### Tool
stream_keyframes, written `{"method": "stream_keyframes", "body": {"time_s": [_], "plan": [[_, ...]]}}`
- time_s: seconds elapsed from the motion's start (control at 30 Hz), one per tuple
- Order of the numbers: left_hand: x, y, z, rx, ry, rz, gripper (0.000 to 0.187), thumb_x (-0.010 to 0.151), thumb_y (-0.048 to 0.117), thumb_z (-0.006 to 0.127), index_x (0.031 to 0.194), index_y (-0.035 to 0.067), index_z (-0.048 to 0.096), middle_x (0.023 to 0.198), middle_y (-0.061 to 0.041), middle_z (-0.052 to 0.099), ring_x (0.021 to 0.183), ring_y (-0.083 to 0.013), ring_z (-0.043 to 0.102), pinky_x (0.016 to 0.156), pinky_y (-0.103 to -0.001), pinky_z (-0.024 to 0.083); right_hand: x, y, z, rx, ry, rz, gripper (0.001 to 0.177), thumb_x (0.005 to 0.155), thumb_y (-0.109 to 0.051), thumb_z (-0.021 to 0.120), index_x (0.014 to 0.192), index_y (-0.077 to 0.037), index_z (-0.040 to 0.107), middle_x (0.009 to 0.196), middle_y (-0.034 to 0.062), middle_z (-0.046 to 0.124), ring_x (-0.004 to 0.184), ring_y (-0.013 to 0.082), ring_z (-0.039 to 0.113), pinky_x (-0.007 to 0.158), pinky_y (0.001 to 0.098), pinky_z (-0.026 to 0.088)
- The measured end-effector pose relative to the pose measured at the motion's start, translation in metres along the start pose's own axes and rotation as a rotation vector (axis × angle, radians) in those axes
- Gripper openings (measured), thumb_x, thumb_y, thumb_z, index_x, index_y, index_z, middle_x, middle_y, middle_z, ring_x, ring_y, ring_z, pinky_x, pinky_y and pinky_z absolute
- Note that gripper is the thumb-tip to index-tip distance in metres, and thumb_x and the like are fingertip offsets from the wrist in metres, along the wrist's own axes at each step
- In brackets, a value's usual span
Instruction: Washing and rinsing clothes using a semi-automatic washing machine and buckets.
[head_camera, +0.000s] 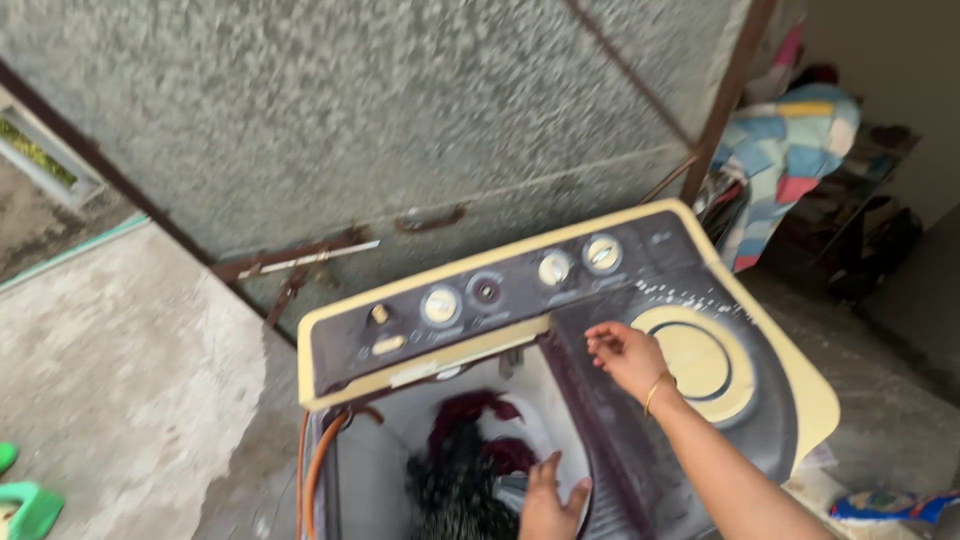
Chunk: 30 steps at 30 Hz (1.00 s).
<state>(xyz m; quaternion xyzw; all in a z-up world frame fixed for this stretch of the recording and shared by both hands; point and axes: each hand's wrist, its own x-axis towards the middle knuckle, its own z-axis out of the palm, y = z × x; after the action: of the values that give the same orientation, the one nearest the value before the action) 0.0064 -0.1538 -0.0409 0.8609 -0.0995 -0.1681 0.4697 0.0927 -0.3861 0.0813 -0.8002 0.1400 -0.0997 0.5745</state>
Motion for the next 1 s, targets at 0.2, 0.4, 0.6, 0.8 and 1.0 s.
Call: {"method": "stream_keyframes", "body": {"time_s": [0.2, 0.4, 0.6, 0.8, 1.0], "plan": [[0.046, 0.09, 0.084, -0.041, 0.355, -0.071, 0.117, 0.072, 0.06, 0.094, 0.151, 0.0, 0.033, 0.151, -0.029, 0.038, 0.133, -0.0456, 0.048, 0.106, -0.047, 0.044, 0.098, -0.028, -0.062, -0.348, 0.164, 0.159, 0.044, 0.088, -0.05, 0.071, 0.099, -0.008, 0.077, 0.084, 0.0073, 0.079, 0.077, 0.0185, 0.076, 0.076, 0.0335, 0.058], [0.042, 0.155, 0.062, 0.129, 0.379, -0.508, 0.113, 0.063, 0.071, 0.083, 0.15, 0.013, 0.042, 0.133, -0.015, 0.064, 0.123, -0.0302, 0.064, 0.103, -0.041, 0.053, 0.181, -0.008, -0.039, -0.648, 0.112, 0.183, 0.058, 0.088, -0.055, 0.068, 0.115, -0.005, 0.069, 0.103, 0.0188, 0.075, 0.102, 0.0365, 0.07, 0.091, 0.0456, 0.054], [0.034, 0.161, 0.049, 0.119, 0.331, -0.493, 0.112, 0.065, 0.071, 0.081, 0.15, 0.01, 0.041, 0.132, -0.016, 0.065, 0.12, -0.0314, 0.066, 0.1, -0.04, 0.054, 0.198, 0.005, -0.044, -1.031, -0.07, -0.171, 0.047, 0.094, -0.019, 0.054, 0.139, -0.007, 0.057, 0.108, 0.0239, 0.074, 0.102, 0.0423, 0.071, 0.089, 0.0514, 0.057], [0.021, 0.179, 0.036, 0.101, 0.306, -0.457, 0.111, 0.069, 0.072, 0.079, 0.15, 0.006, 0.04, 0.129, -0.02, 0.065, 0.116, -0.0351, 0.067, 0.098, -0.042, 0.055, 0.146, -0.047, -0.03, -1.133, -0.017, -0.234, 0.04, 0.103, -0.038, 0.058, 0.124, -0.006, 0.07, 0.107, 0.0162, 0.078, 0.101, 0.0351, 0.075, 0.086, 0.0463, 0.06], [0.034, 0.159, 0.045, 0.125, 0.339, -0.432, 0.111, 0.066, 0.071, 0.08, 0.148, 0.006, 0.043, 0.124, -0.022, 0.067, 0.115, -0.0356, 0.068, 0.098, -0.043, 0.055, 0.133, -0.055, 0.003, -0.717, -0.002, -0.552, 0.07, 0.079, -0.045, 0.078, 0.133, -0.003, 0.062, 0.115, 0.0189, 0.066, 0.1, 0.0392, 0.067, 0.074, 0.0476, 0.056]]}}
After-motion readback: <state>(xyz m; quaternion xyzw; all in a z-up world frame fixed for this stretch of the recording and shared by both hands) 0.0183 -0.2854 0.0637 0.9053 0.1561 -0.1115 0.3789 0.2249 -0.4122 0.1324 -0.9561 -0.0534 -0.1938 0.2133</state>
